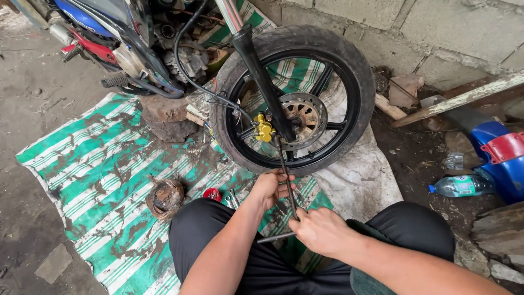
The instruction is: The person works on the front wheel of a motorcycle, using a wrench to tighten bolts on the brake caliper. They then use a T-handle tool to adjust the brake cable tension and finally use pliers to secure the cable housing.
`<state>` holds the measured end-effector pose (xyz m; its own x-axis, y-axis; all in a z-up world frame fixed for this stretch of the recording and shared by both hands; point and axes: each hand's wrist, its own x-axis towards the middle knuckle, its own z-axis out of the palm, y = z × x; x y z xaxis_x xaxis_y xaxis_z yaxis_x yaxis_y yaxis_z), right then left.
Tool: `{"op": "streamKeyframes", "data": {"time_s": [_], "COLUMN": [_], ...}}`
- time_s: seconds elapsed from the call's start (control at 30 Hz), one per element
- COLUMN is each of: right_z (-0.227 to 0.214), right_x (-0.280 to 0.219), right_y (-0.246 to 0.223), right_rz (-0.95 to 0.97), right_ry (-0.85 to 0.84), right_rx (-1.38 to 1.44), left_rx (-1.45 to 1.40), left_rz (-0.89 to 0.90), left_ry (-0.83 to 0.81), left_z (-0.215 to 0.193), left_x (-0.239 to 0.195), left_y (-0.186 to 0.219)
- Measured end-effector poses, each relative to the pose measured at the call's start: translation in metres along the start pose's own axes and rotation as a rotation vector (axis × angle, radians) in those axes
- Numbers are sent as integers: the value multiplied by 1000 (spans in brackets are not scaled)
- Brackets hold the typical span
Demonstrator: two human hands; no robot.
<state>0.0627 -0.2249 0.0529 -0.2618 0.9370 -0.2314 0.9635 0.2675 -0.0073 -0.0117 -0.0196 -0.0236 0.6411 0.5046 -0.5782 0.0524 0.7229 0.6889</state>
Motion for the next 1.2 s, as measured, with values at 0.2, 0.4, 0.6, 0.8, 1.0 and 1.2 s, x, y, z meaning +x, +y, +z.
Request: {"op": "streamKeyframes", "data": {"time_s": [0.2, 0.4, 0.6, 0.8, 1.0, 1.2], "right_z": [-3, -3, -5, -20, -41, -64], "right_x": [0, 0, -1, -3, 6, 19], "right_y": [1, 0, 5, 0, 9, 10], "right_rz": [6, 29, 16, 225, 224, 170], "right_ry": [-14, -23, 64, 40, 29, -63], "right_rx": [0, -5, -30, 227, 307, 261], "left_rx": [-4, -4, -49, -77, -448, -1066], "left_rz": [-8, -8, 14, 44, 24, -53], "left_ry": [-21, -16, 5, 20, -188, -266], "left_z": [-3, 1, 5, 1, 8, 19], "left_x": [11, 9, 4, 13, -46, -118], "left_y": [-4, -4, -1, -4, 3, -28]}}
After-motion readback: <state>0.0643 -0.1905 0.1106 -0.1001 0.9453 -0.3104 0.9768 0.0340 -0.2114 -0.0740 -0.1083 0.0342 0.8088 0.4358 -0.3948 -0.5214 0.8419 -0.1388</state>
